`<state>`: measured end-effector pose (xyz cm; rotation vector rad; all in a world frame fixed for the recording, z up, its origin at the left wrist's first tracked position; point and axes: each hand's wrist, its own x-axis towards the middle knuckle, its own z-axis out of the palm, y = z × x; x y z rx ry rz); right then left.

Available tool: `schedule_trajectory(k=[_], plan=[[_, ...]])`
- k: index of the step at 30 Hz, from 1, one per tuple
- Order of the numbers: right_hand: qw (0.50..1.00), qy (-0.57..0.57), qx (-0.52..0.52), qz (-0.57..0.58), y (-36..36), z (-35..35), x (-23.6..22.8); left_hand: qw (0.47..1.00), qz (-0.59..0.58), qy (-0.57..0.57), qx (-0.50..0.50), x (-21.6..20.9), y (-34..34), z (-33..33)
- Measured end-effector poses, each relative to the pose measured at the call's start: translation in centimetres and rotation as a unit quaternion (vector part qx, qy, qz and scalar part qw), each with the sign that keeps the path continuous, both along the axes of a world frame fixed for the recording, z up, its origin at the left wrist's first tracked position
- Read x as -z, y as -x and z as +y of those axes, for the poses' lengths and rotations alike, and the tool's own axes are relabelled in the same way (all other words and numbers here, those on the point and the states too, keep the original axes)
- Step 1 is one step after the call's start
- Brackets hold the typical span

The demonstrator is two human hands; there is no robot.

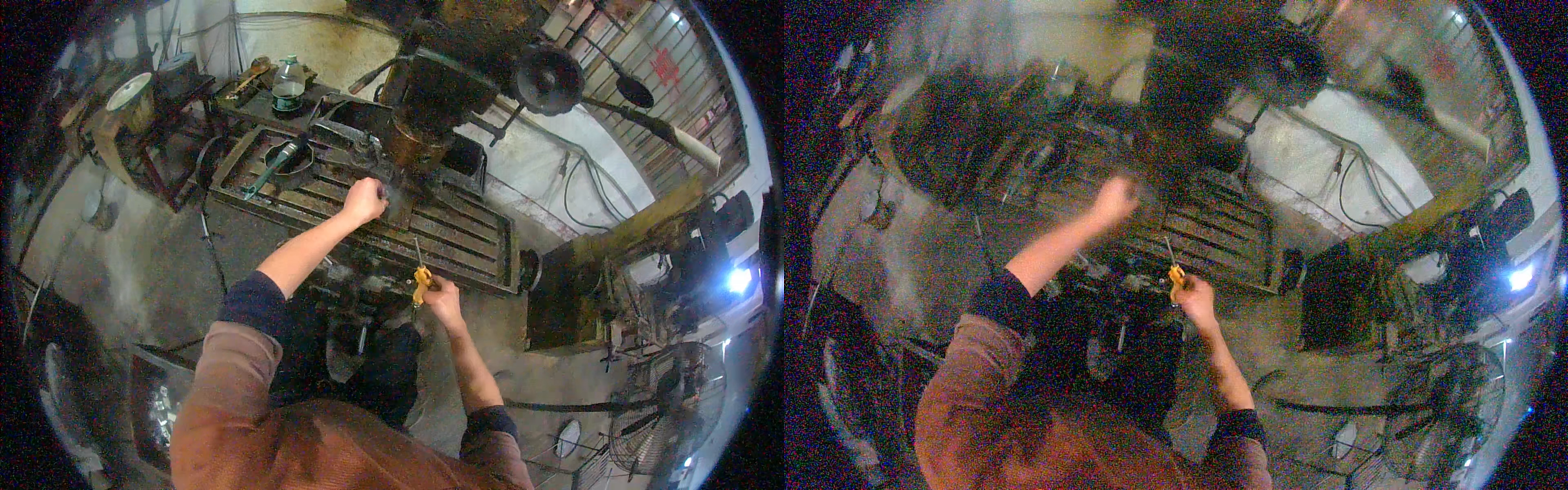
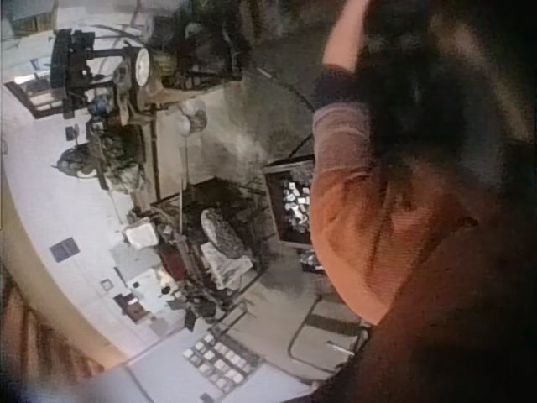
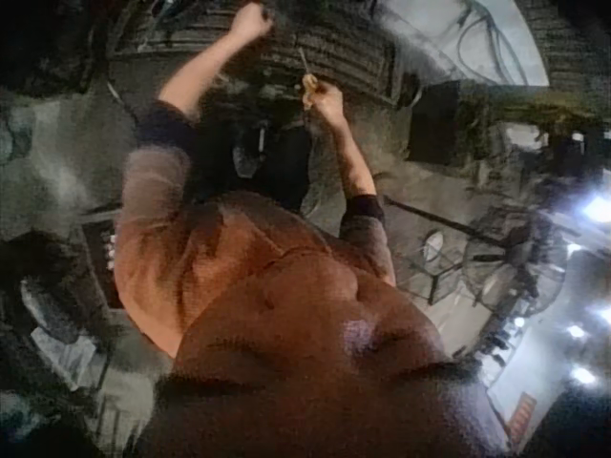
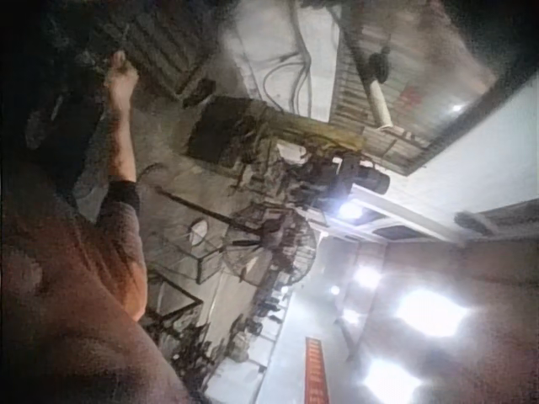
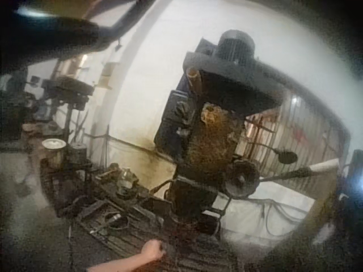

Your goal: The person repeatedly drills holes into small metal pieces using a drill press. They pick up each piece from a nearby bin, position it under the drill, operate the machine, then place the finished piece back into the bin. This cycle continues throughout the clip.

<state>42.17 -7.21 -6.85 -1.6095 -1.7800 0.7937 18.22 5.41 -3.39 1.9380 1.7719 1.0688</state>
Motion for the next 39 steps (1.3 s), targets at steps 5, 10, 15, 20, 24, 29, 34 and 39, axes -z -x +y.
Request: schedule_trajectory(k=[5, 10, 15, 20, 24, 29, 34, 39], plan=[[0.999, 0.022, 0.007, 0.025, -1.9, -1.9, 0.7, 0.997, 0.071, -0.025, 0.025, -0.5, 0.5, -0.8], [0.999, 0.014, -0.031, 0.011, -6.0, -3.7, 6.6, 0.974, 0.216, -0.013, 0.074, -2.9, -0.2, -0.5], [1.000, 0.021, 0.010, 0.007, -5.4, -7.4, 0.6, 0.973, 0.182, -0.101, 0.097, 0.0, 1.6, 3.8], [0.993, 0.066, 0.097, 0.016, -8.7, -9.9, 1.5, 0.959, 0.226, -0.151, 0.075, 1.7, -0.4, 6.5], [0.994, 0.015, 0.110, 0.006, -10.0, -11.7, -1.3, 0.963, 0.252, -0.094, 0.008, 1.6, -1.4, 4.9], [0.991, -0.072, 0.094, -0.061, -10.5, -9.5, -9.0, 0.971, 0.216, -0.094, -0.050, 3.4, 0.0, 6.7], [0.963, -0.259, 0.069, -0.027, -8.9, -3.8, -19.9, 0.966, 0.209, -0.150, 0.011, 6.2, 7.0, 11.0], [0.792, -0.601, 0.071, -0.077, -16.4, 2.1, -35.2, 0.991, 0.087, 0.097, 0.023, -1.1, -1.9, 5.1]])
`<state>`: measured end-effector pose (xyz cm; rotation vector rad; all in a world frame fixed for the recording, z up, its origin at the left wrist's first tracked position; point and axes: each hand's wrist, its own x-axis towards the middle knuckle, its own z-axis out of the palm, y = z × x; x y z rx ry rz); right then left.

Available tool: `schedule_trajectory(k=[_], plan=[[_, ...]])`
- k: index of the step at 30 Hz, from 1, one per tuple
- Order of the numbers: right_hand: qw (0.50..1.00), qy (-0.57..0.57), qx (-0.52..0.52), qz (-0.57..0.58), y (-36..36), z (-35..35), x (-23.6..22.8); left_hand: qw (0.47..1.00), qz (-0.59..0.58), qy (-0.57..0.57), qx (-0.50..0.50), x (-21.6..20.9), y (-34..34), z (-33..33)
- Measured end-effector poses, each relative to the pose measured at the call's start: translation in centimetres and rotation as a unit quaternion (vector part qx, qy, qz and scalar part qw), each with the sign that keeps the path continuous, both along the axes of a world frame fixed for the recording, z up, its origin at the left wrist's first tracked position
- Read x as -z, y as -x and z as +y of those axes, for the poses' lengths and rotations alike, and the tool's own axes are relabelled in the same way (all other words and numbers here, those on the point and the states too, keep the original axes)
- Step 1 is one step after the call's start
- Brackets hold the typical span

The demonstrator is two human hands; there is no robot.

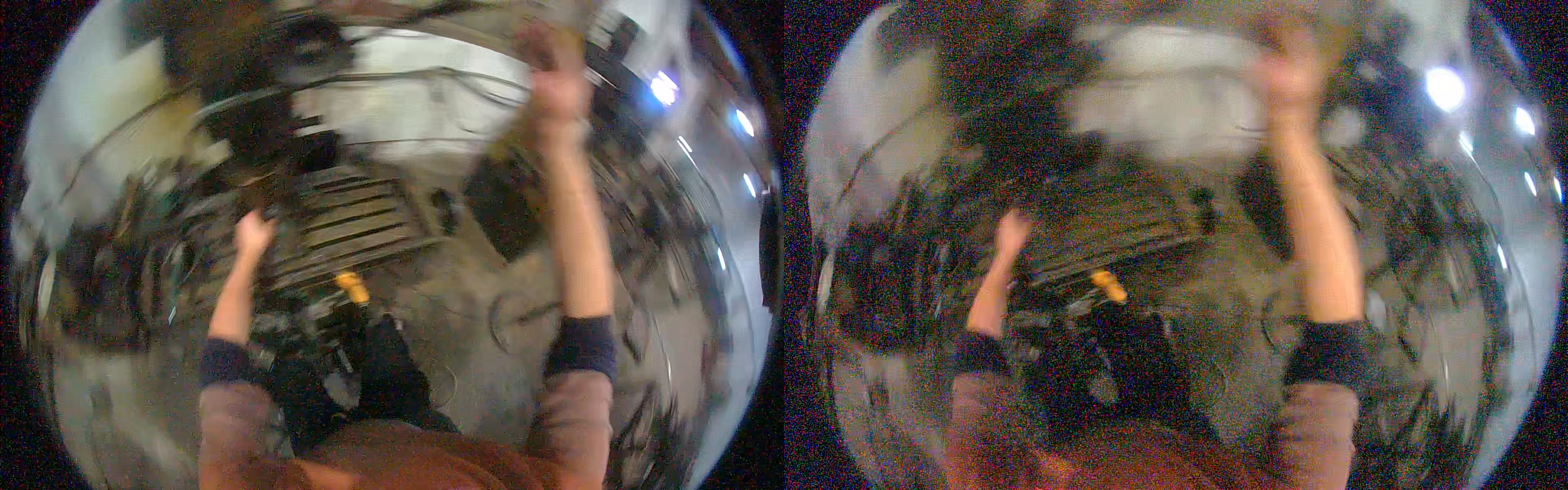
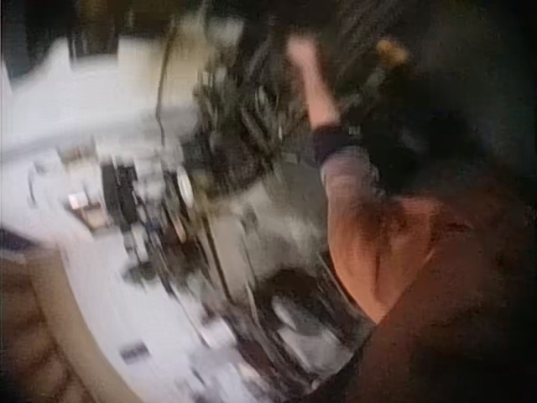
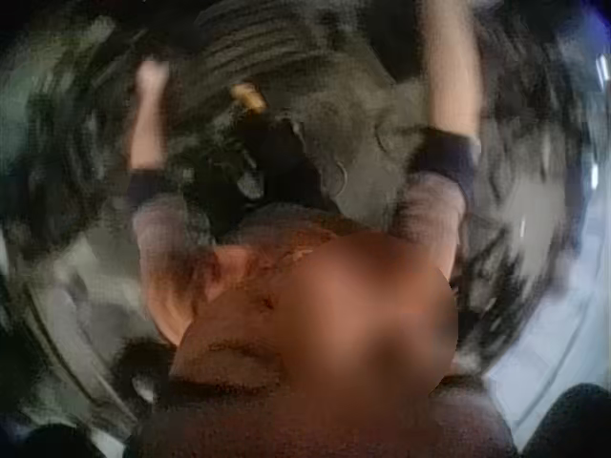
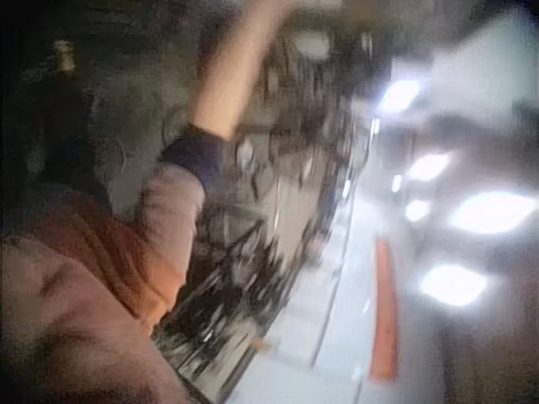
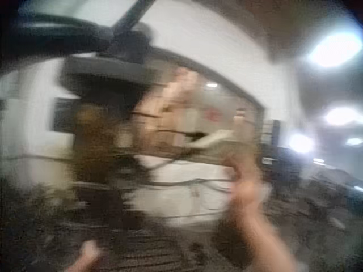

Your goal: The person repeatedly drills holes into small metal pieces using a drill press. They pick up each piece from a nearby bin, position it under the drill, operate the machine, then place the finished piece back into the bin. This cycle continues throughout the clip.

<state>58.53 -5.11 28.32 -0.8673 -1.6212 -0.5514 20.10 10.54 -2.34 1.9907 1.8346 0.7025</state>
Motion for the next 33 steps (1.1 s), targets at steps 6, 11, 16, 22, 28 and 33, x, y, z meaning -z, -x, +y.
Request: schedule_trajectory(k=[6, 11, 16, 22, 28, 33], plan=[[0.920, 0.131, -0.337, 0.153, 5.6, 0.0, -7.7, 0.997, -0.020, -0.063, -0.045, 1.6, 0.2, 0.2], [0.913, 0.095, -0.361, 0.165, 3.6, -1.4, -0.6, 0.996, -0.021, -0.075, -0.040, 0.2, 0.7, -0.6], [0.941, 0.010, -0.319, 0.114, 6.4, -2.0, 5.4, 0.992, -0.016, -0.121, -0.043, 2.0, 1.0, 0.5], [0.946, 0.013, -0.302, 0.119, 6.9, -2.1, 5.0, 0.991, -0.024, -0.122, -0.054, 1.3, 1.1, -0.1], [0.967, 0.024, -0.244, 0.063, 6.7, -2.2, 3.8, 0.994, -0.016, -0.087, -0.060, 1.3, 0.8, 0.0], [0.971, -0.009, -0.220, 0.092, 7.3, -2.5, 7.2, 0.991, -0.033, -0.107, -0.072, 1.1, 0.6, -0.3]])
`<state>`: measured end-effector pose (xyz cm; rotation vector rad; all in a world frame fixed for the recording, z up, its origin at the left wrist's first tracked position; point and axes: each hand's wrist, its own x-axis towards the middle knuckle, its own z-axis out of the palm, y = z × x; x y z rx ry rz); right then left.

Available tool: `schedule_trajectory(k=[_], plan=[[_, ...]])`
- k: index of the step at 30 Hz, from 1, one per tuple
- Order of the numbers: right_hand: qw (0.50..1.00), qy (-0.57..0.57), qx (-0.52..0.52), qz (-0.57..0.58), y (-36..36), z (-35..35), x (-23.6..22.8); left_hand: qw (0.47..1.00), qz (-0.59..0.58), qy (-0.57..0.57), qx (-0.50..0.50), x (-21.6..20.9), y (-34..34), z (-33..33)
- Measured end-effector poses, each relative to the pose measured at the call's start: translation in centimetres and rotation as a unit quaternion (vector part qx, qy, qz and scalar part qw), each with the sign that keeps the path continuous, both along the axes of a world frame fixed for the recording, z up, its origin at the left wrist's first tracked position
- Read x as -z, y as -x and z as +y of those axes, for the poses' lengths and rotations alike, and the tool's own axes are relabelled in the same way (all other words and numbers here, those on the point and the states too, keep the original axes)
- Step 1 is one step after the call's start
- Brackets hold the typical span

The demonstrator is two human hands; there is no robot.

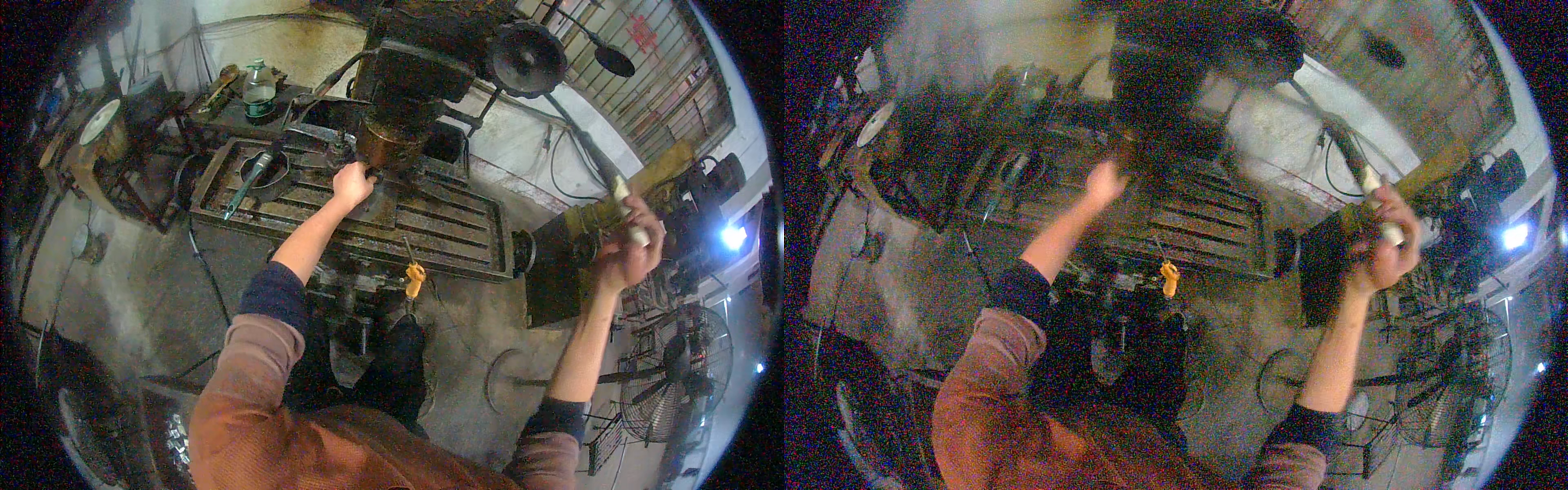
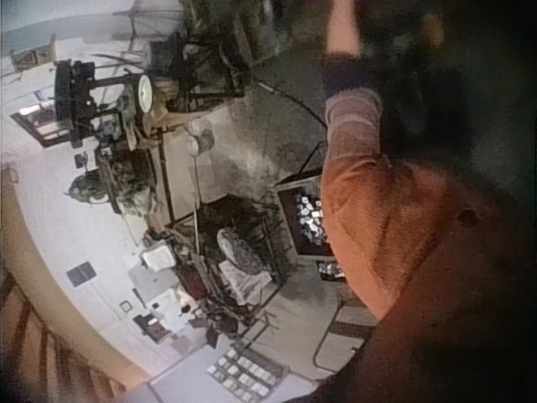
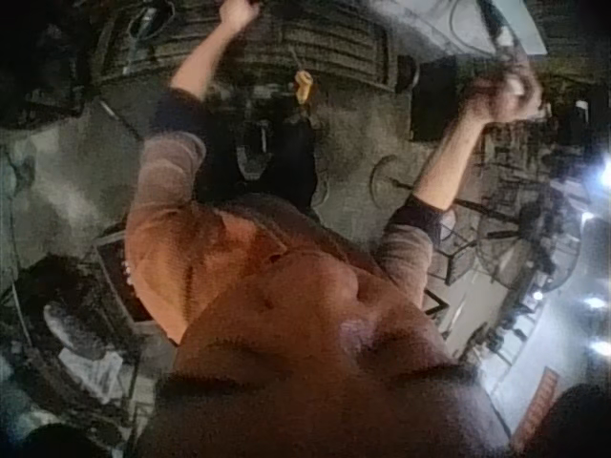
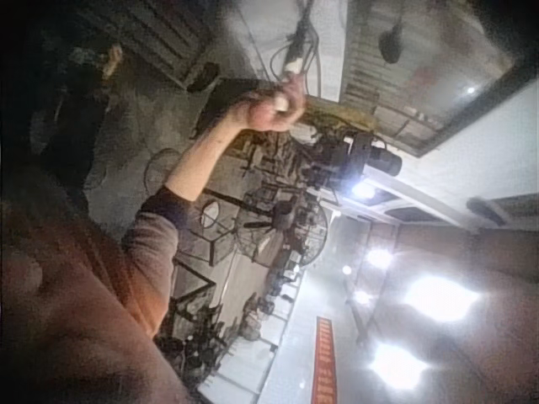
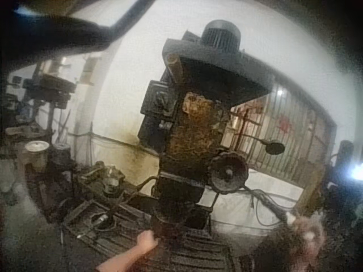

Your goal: The person repeatedly drills holes into small metal pieces using a drill press. They pick up each piece from a nearby bin, position it under the drill, operate the machine, then place the finished piece back into the bin. This cycle continues throughout the clip.

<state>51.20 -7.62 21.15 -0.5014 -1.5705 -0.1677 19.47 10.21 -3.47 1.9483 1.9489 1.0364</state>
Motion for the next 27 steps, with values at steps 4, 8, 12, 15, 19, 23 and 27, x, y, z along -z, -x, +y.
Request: schedule_trajectory(k=[4, 8, 12, 15, 19, 23, 27], plan=[[0.999, -0.007, -0.016, 0.034, 1.3, -0.5, 2.9, 1.000, 0.002, 0.010, -0.002, 0.3, -0.2, 0.2], [0.998, 0.009, -0.037, 0.056, 1.1, -0.4, 3.0, 1.000, 0.003, 0.006, 0.007, 0.8, -0.1, 0.3], [0.994, 0.010, -0.056, 0.089, 1.7, -0.3, 3.2, 0.998, -0.020, 0.037, 0.040, -0.3, 1.0, -0.3], [0.991, -0.002, -0.095, 0.093, 1.8, -0.1, 3.6, 0.994, -0.007, -0.047, 0.102, -1.2, 3.4, -2.4], [0.989, -0.007, -0.112, 0.096, 2.3, 0.2, 4.3, 0.973, -0.058, 0.063, 0.215, -2.3, 9.9, -6.9], [0.996, 0.057, -0.044, 0.062, -0.1, 0.3, 5.4, 0.977, -0.094, 0.118, 0.147, -3.8, 18.3, -17.3], [0.997, 0.034, -0.058, -0.042, -6.6, 1.6, 6.4, 0.983, -0.102, 0.153, -0.009, -4.0, 26.7, -29.9]])
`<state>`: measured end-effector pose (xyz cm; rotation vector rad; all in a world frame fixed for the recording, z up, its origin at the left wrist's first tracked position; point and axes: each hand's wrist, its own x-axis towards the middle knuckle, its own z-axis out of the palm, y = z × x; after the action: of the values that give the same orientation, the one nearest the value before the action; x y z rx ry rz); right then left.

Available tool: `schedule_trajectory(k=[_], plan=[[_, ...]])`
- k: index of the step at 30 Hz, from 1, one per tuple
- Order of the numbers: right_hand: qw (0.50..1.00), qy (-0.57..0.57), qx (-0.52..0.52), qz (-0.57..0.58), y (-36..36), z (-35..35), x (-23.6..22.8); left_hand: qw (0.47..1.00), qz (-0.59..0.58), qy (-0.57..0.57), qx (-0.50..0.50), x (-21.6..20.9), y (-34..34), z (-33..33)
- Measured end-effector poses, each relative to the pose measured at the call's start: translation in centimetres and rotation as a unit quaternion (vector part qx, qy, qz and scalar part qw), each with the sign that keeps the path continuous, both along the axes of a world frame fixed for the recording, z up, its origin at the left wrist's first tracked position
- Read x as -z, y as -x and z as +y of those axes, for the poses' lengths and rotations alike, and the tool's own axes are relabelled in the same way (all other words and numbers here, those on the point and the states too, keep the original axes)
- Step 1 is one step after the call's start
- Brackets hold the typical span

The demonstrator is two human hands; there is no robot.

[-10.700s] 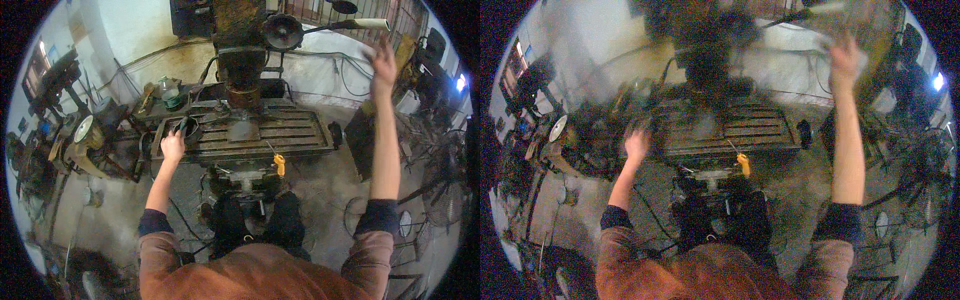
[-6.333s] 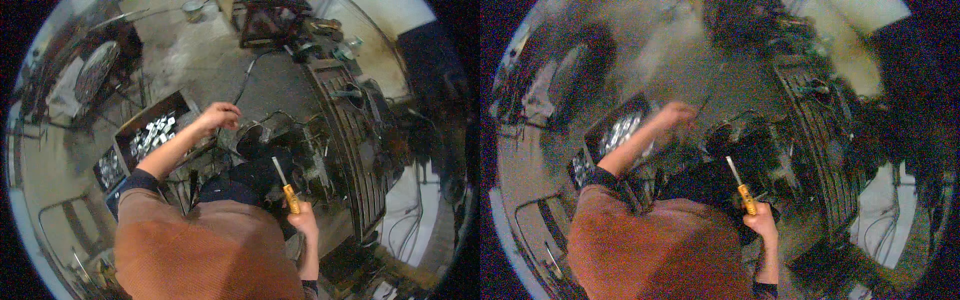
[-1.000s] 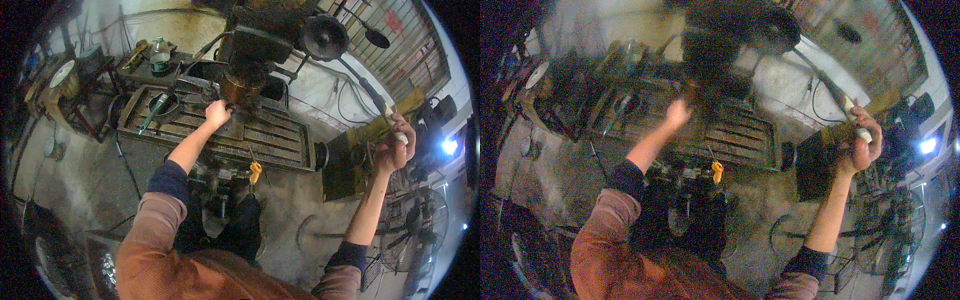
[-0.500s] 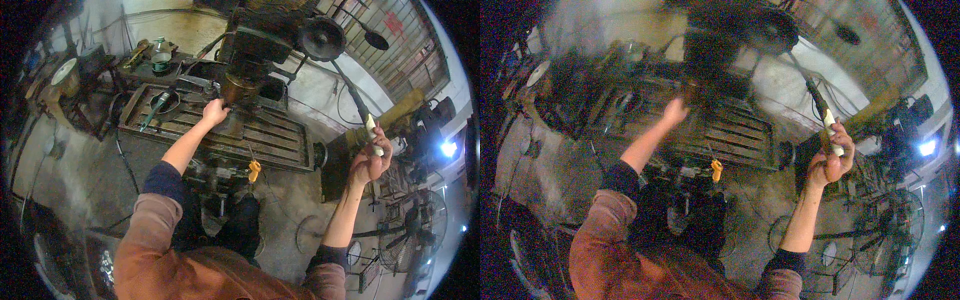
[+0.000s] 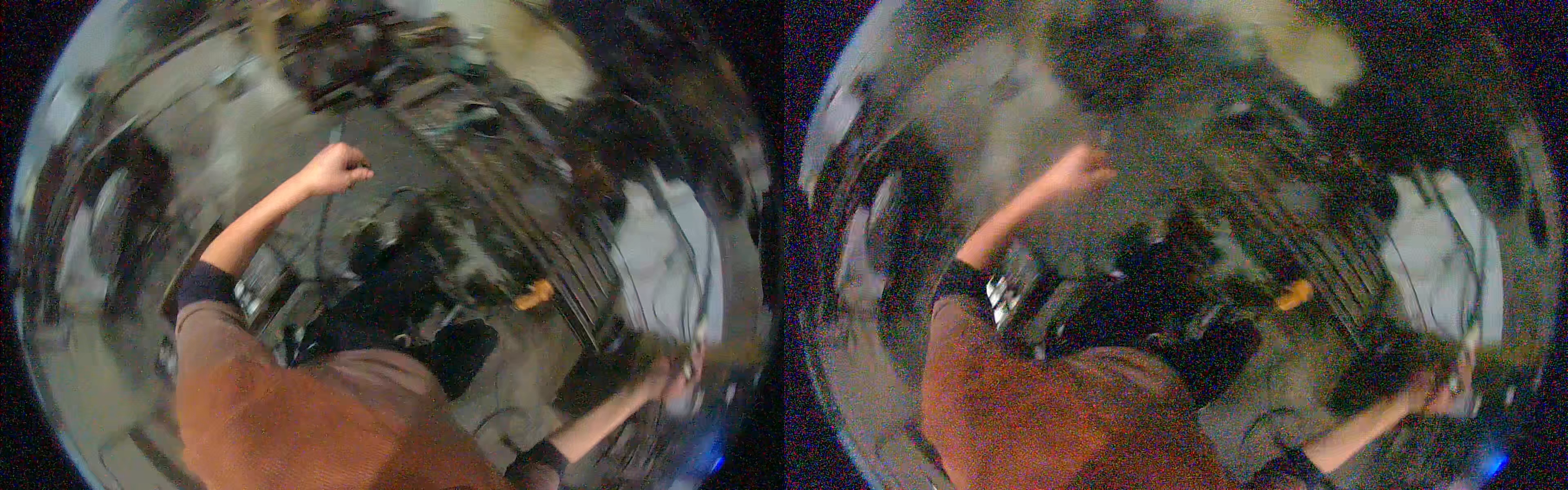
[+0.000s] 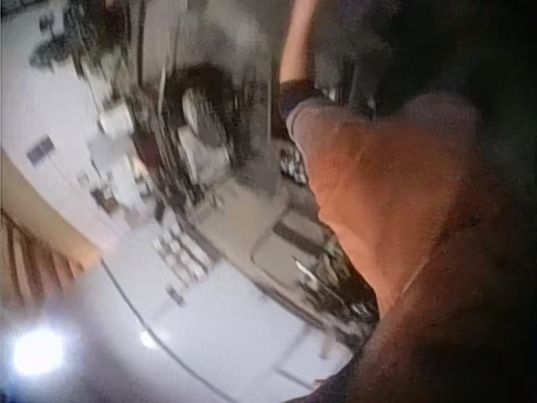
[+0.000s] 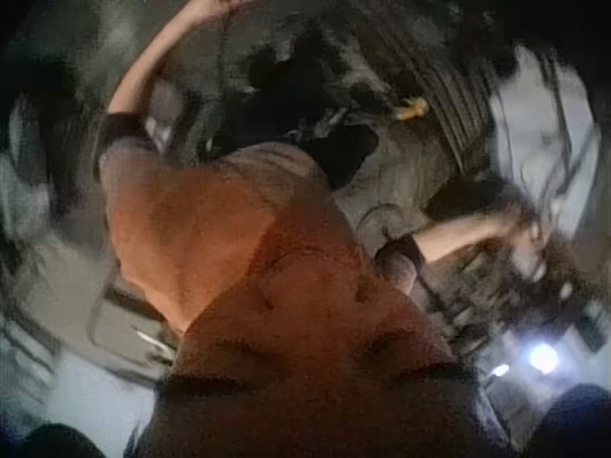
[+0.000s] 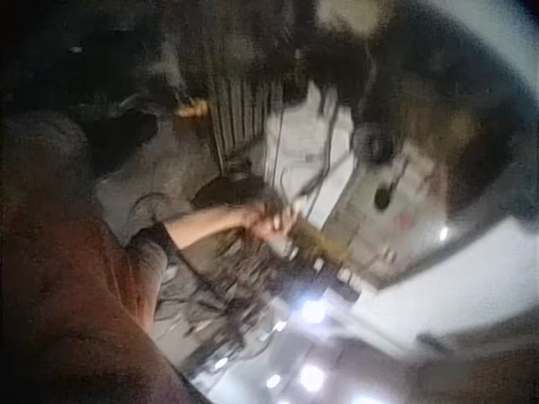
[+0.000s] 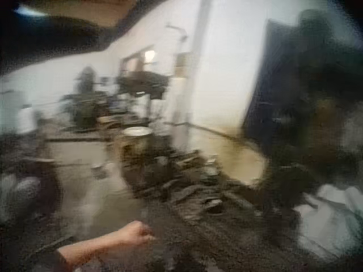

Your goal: The person repeatedly drills holes into small metal pieces using a drill press. They pick up each piece from a nearby bin, position it under the drill, operate the machine, then place the finished piece back into the bin. This cycle continues throughout the clip.

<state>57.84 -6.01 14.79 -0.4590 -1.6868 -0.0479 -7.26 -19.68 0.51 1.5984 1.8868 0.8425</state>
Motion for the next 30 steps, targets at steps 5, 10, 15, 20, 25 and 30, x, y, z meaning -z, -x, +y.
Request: schedule_trajectory(k=[5, 10, 15, 20, 25, 30], plan=[[0.946, -0.210, 0.193, -0.154, -2.2, 1.8, -0.1, 0.949, -0.145, -0.056, -0.273, 3.8, 5.6, -14.2], [0.995, -0.087, 0.043, 0.032, -1.5, 3.3, 1.4, 0.935, -0.057, 0.017, -0.349, 13.5, 6.4, -24.2], [0.991, -0.123, -0.025, -0.053, 2.9, 0.7, 0.9, 0.951, 0.027, 0.204, -0.231, 16.4, 2.8, -24.7], [0.996, -0.077, 0.039, -0.027, 4.8, -0.6, 1.3, 0.946, 0.072, 0.288, -0.128, 26.4, 3.7, -23.9], [0.996, -0.079, 0.046, 0.016, 5.1, 0.3, 3.3, 0.938, 0.029, 0.326, -0.118, 19.2, 3.1, -22.7], [0.997, -0.054, 0.016, 0.047, 6.2, -0.8, 2.1, 0.958, -0.119, 0.200, -0.168, 17.4, 1.9, -22.1]])
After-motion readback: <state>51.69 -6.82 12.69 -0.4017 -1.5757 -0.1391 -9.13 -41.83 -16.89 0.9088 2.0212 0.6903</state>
